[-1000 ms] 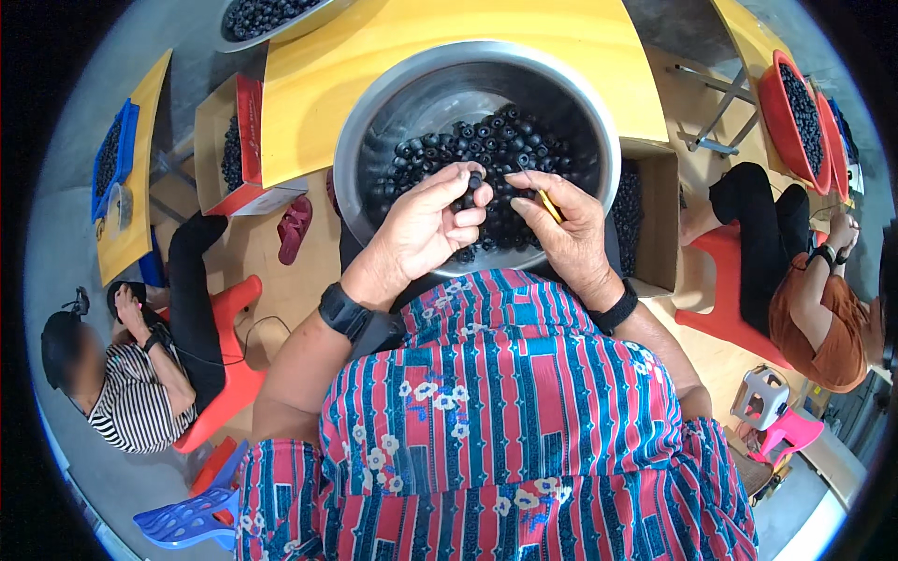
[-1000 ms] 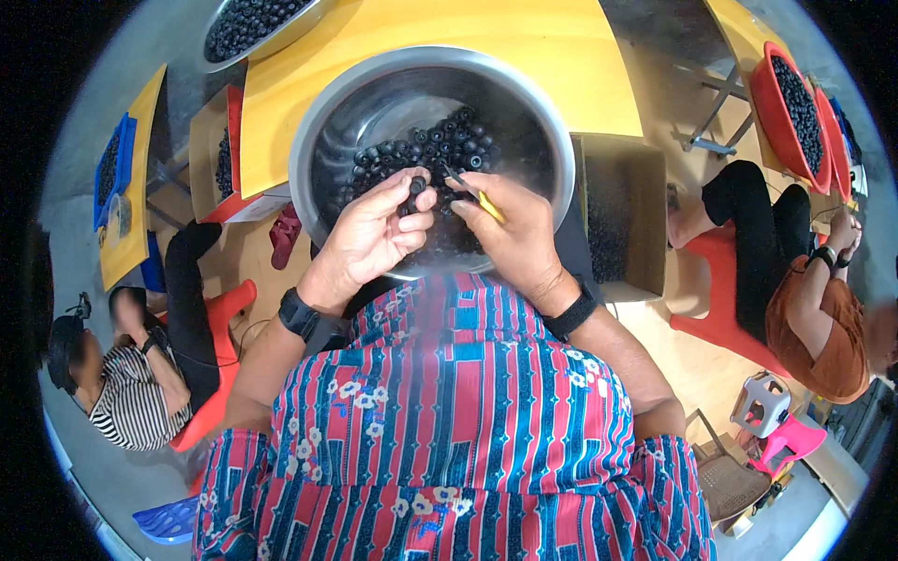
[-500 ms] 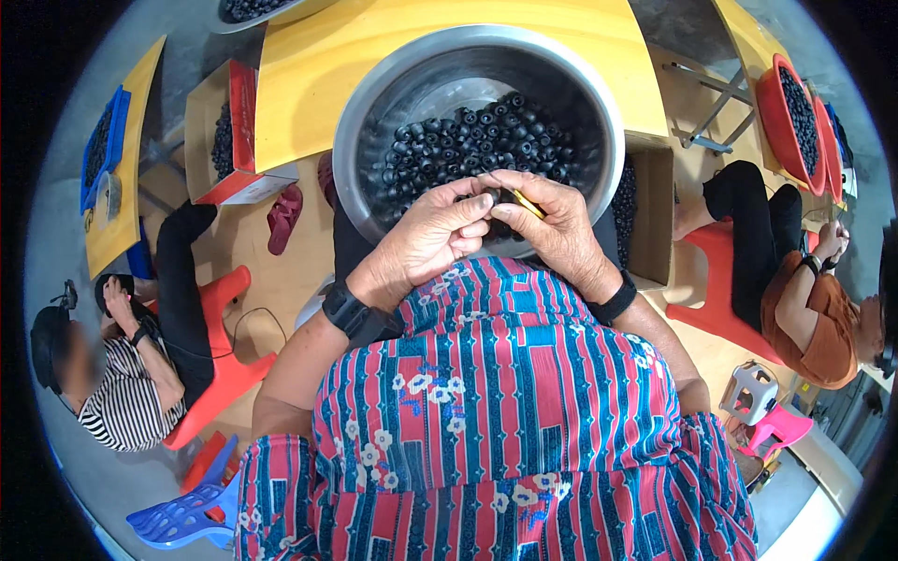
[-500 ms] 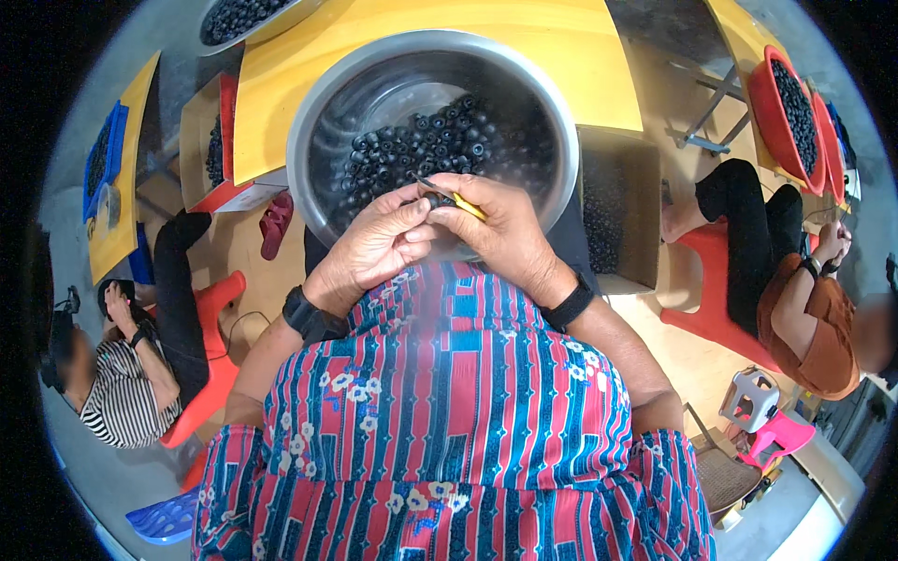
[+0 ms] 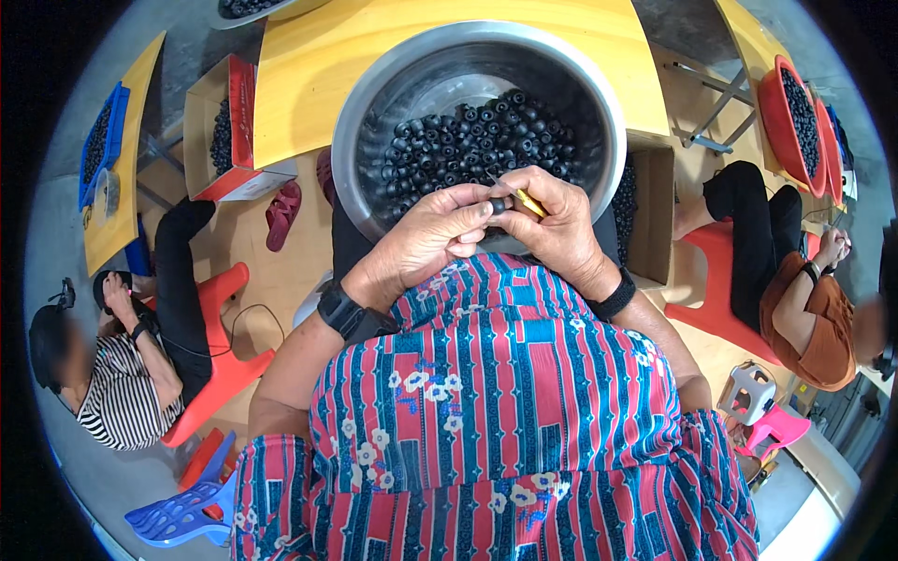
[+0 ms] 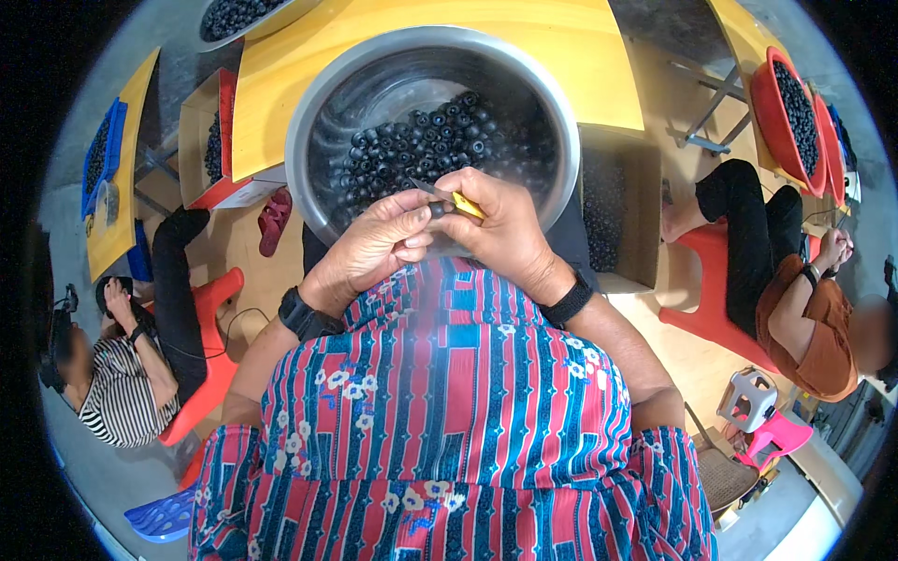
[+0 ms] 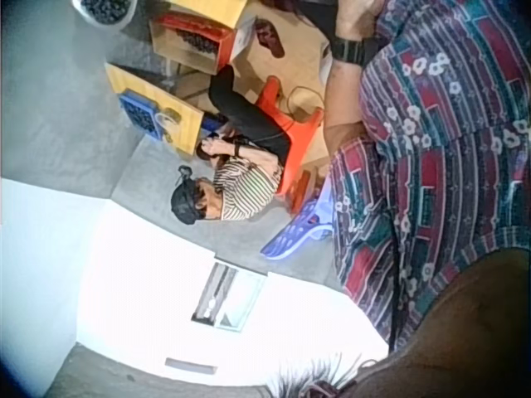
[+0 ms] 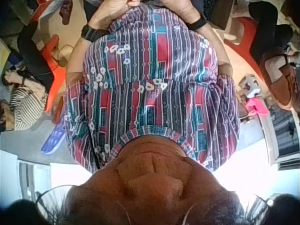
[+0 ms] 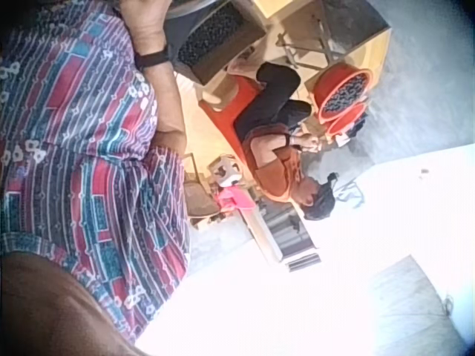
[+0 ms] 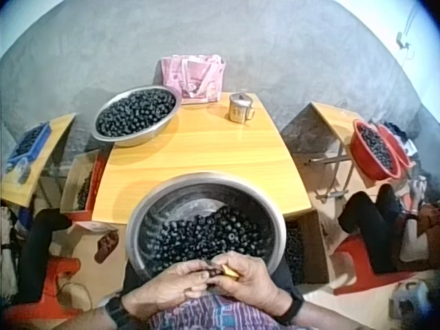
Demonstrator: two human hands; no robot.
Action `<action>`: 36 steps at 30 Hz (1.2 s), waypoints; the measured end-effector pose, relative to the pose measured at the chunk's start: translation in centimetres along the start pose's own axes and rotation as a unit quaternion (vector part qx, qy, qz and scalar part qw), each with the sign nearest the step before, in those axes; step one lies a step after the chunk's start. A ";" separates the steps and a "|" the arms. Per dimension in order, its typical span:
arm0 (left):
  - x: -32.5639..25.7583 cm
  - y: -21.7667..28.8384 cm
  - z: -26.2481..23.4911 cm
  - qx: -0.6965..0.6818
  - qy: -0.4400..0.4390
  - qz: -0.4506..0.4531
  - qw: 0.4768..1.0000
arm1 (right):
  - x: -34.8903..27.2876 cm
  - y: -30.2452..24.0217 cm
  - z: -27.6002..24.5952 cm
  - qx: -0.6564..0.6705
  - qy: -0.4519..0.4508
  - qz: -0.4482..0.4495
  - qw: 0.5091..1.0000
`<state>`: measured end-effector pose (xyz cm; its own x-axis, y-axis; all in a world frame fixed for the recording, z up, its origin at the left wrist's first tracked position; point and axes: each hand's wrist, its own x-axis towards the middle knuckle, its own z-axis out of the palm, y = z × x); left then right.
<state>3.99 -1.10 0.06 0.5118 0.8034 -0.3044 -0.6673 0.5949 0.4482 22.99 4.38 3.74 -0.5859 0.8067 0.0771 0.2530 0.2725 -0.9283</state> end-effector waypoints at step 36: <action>-0.3 -0.3 0.4 0.092 -0.015 0.104 0.990 | -0.2 -0.9 -0.6 -0.229 -0.034 -0.087 0.969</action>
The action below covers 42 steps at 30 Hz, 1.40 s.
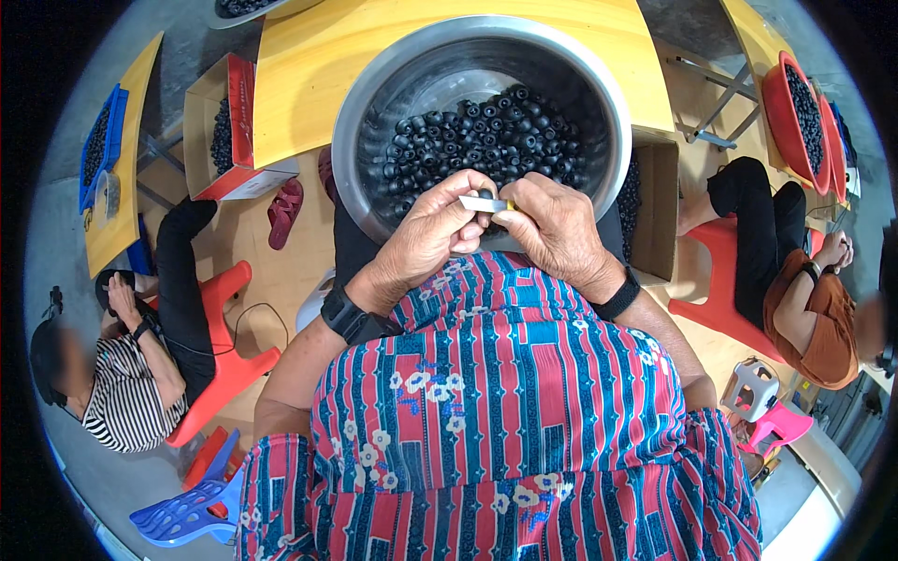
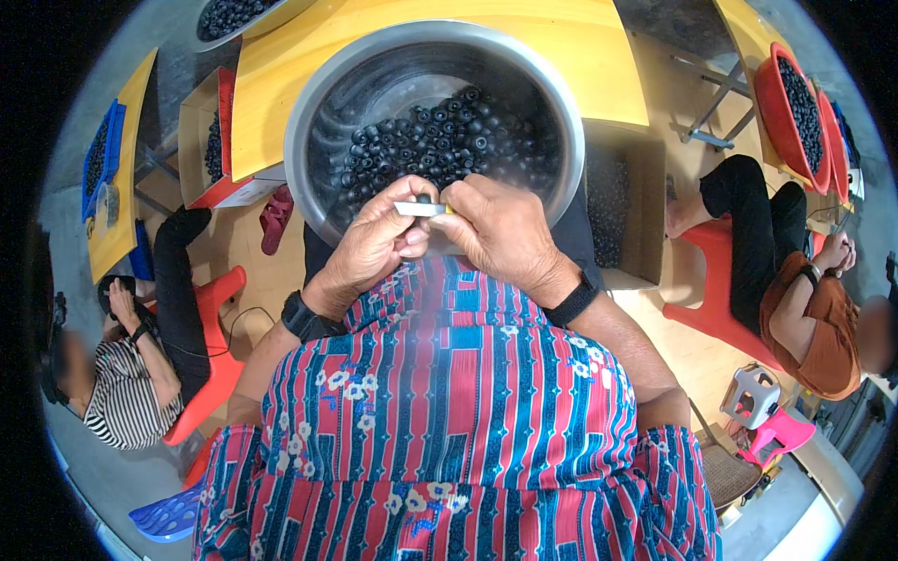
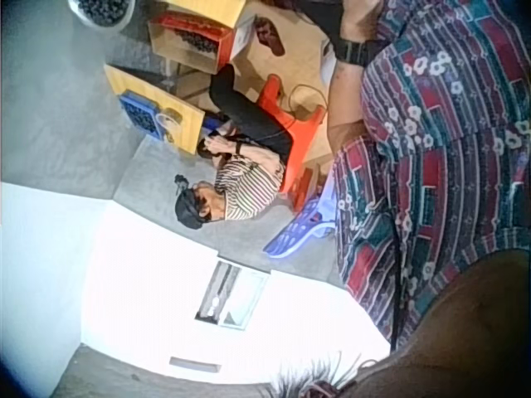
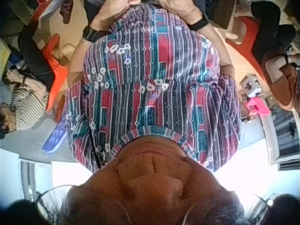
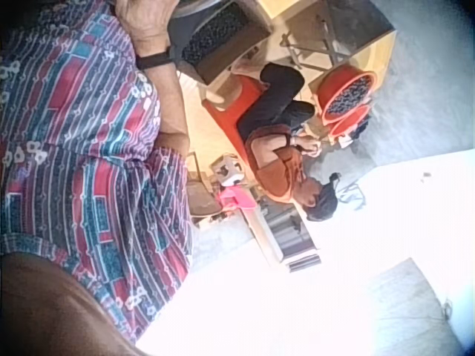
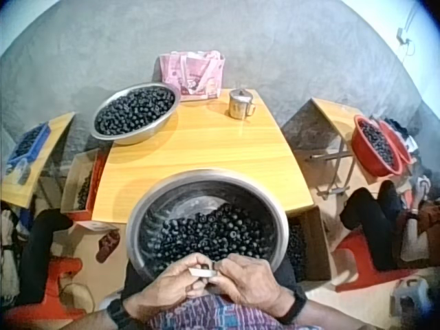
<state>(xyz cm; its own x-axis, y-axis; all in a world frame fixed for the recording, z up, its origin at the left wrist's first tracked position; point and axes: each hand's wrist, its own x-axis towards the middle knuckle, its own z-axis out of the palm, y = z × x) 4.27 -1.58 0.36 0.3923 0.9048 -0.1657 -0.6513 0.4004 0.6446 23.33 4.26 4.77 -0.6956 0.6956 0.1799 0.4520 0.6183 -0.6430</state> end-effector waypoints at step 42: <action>-0.1 -0.4 0.2 -0.088 0.051 0.021 0.995 | 0.3 -0.4 0.3 0.013 0.036 -0.050 0.998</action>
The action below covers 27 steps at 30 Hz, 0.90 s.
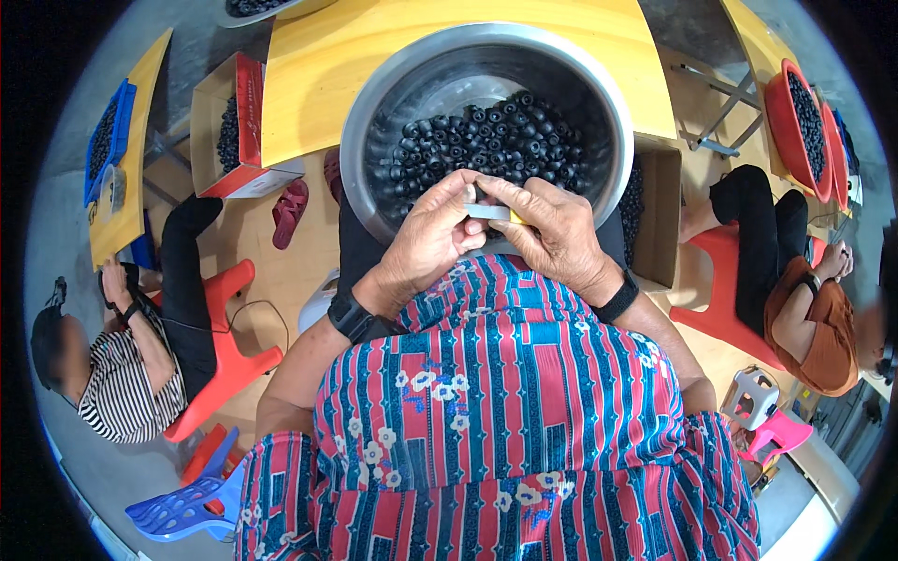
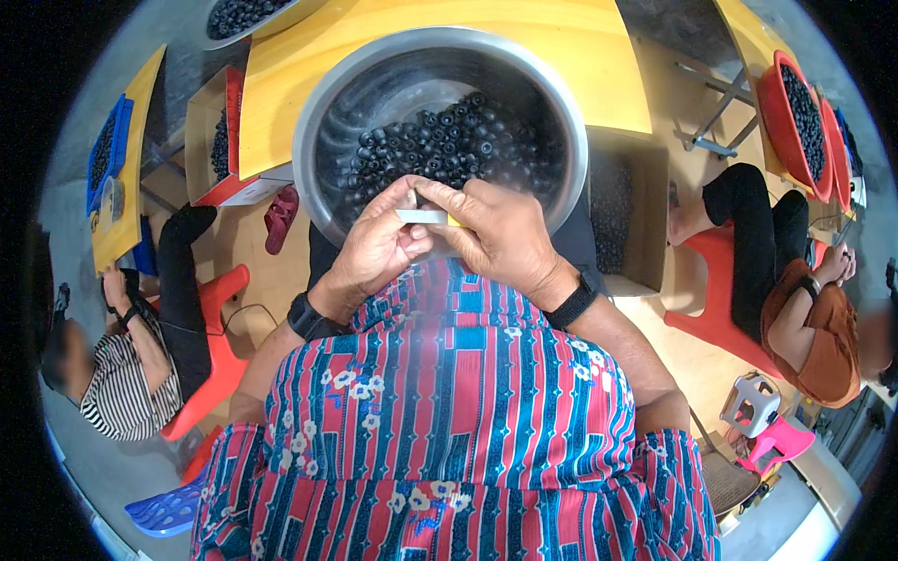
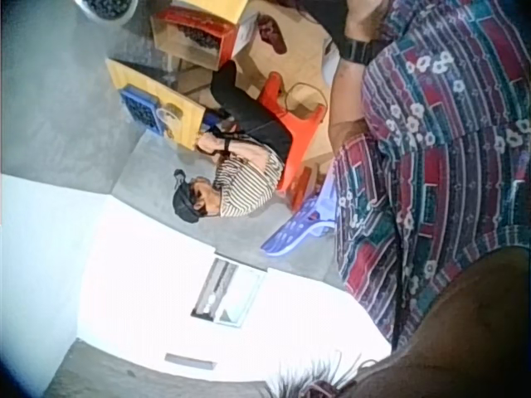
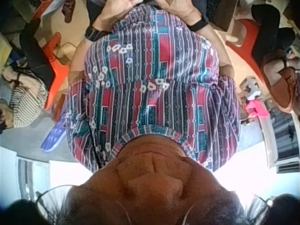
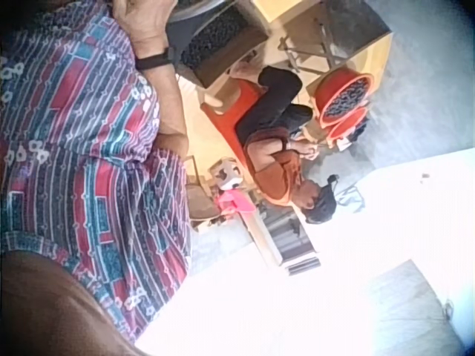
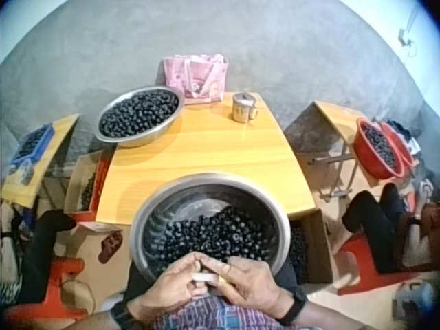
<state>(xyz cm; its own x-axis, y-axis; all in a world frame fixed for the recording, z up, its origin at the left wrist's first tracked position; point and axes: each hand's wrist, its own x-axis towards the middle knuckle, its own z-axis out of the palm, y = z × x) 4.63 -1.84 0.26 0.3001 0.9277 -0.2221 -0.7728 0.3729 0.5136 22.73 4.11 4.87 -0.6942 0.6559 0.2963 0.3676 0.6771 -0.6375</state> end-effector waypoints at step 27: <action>4.9 2.5 1.2 0.314 0.038 0.030 0.948 | -0.8 0.4 -0.5 0.155 0.219 0.198 0.943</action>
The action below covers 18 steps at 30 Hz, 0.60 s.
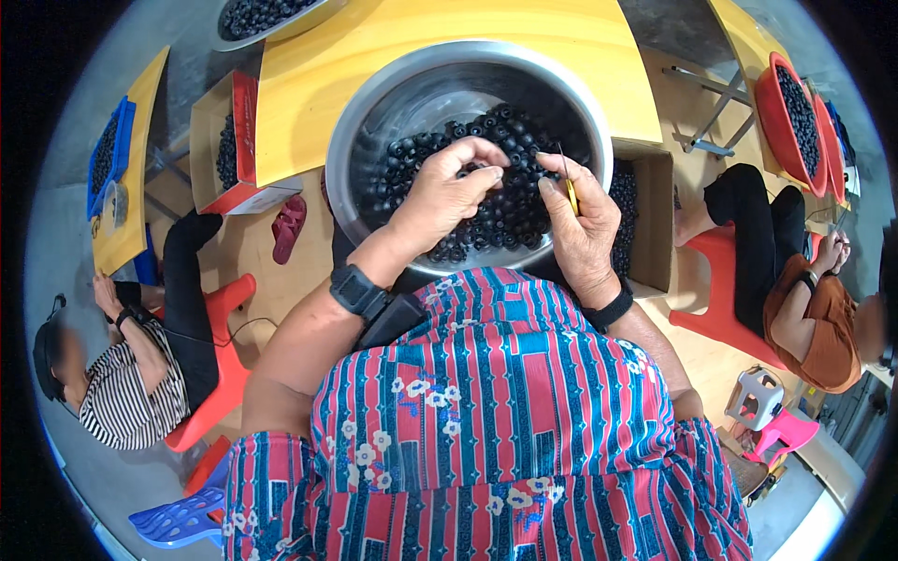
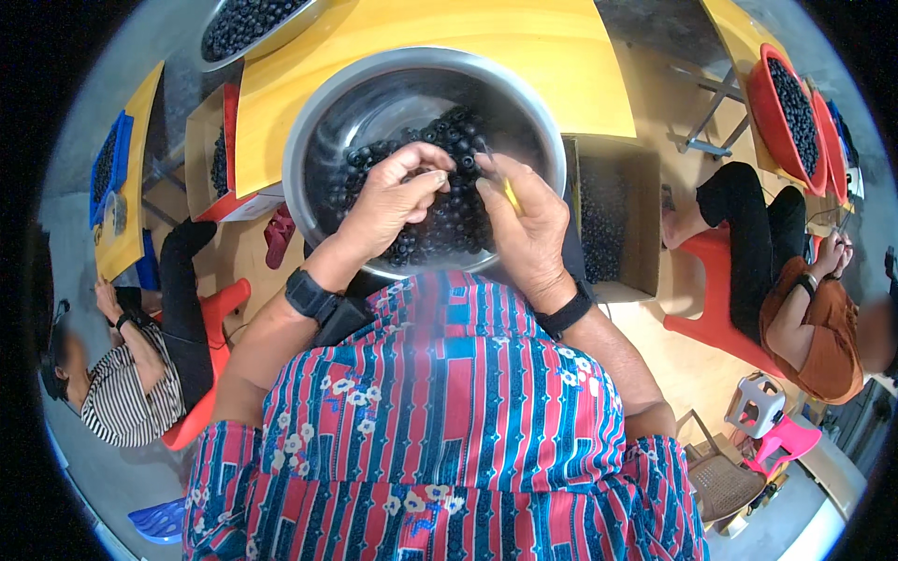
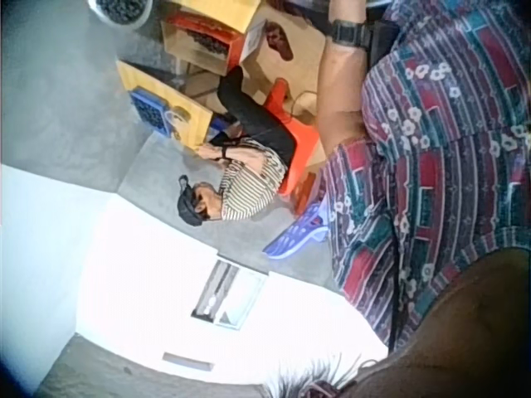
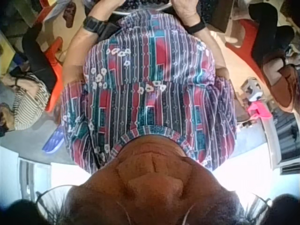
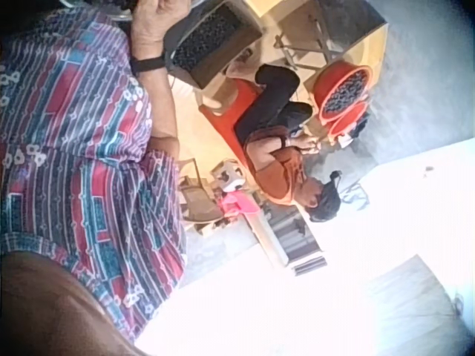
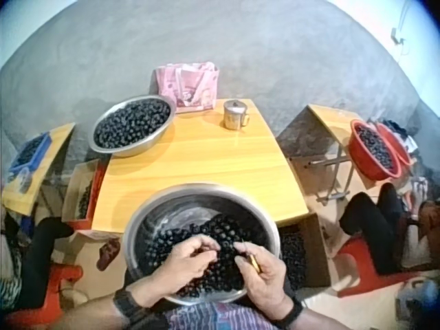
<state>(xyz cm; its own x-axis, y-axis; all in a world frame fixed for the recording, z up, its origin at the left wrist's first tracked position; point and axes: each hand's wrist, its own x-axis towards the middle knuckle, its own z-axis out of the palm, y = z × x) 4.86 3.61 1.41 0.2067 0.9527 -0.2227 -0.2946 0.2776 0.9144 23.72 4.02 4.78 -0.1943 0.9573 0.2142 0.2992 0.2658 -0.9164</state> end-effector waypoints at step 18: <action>0.8 -1.2 -0.6 0.299 0.033 0.143 0.943 | -0.2 0.4 0.5 0.026 -0.001 -0.012 1.000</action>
<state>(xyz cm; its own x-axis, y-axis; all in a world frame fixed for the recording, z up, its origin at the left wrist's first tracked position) 4.85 4.13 -0.11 0.1332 0.9894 0.0584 0.2529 -0.0909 0.9632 23.39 3.88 4.16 -0.2037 0.9501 0.2360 0.2446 0.2828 -0.9274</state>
